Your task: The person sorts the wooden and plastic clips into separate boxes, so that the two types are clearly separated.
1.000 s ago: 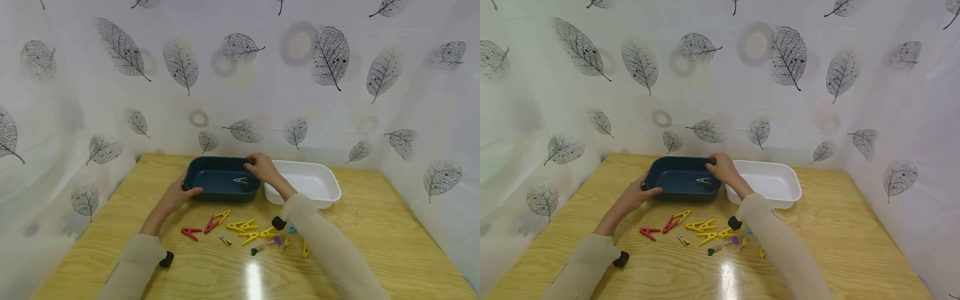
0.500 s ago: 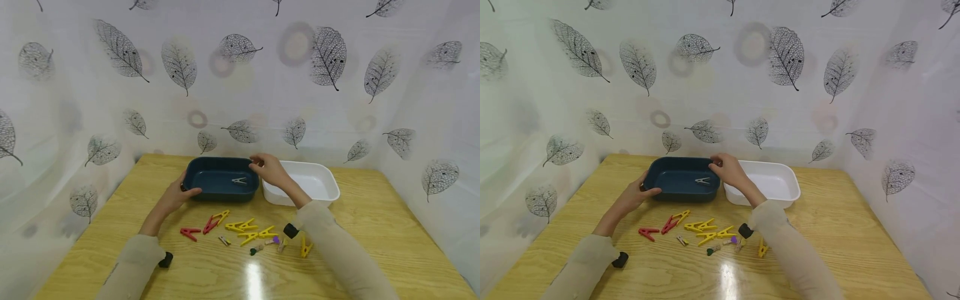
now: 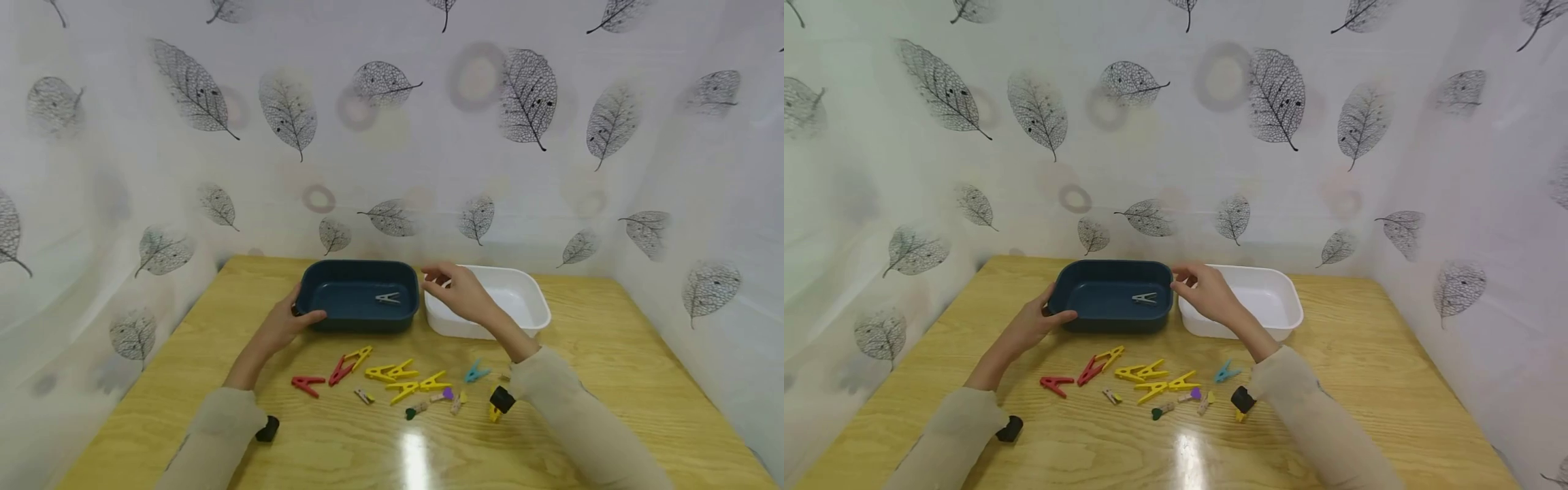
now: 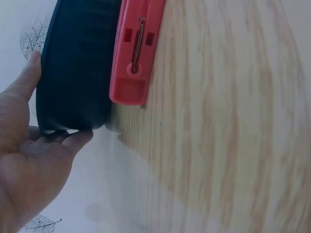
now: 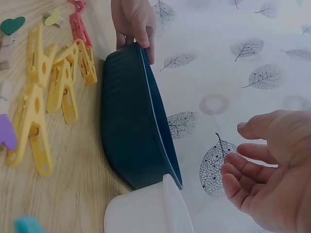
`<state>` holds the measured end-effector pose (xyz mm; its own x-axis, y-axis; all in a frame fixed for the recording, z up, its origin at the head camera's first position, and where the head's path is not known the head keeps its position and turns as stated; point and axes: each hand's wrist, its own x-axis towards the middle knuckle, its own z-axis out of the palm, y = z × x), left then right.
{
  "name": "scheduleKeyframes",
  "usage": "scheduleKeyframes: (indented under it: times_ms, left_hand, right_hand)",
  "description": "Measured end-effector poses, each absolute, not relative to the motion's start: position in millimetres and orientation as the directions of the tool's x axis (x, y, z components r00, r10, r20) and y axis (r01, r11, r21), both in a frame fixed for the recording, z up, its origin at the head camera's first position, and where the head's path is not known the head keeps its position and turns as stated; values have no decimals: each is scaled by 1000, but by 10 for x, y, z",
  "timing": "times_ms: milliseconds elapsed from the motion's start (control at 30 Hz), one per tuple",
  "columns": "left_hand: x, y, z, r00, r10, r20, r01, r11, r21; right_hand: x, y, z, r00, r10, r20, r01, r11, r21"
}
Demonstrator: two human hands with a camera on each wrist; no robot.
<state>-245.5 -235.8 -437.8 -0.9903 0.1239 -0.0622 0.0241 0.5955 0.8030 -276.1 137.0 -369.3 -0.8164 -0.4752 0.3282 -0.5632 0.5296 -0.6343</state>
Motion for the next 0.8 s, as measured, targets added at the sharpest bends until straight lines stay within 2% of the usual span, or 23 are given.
scheduleKeyframes:
  times_ms: [333, 800]
  left_hand:
    - [-2444, -2382, -4379, -991, 120, -57, 26, 599, 800]
    - [-2458, -2377, -4371, -990, 128, -57, 30, 594, 804]
  right_hand:
    - [-2499, 1614, -3686, -841, -453, 297, -525, 545, -654]
    - [-2231, 1961, -3773, -851, -421, 315, -517, 563, -644]
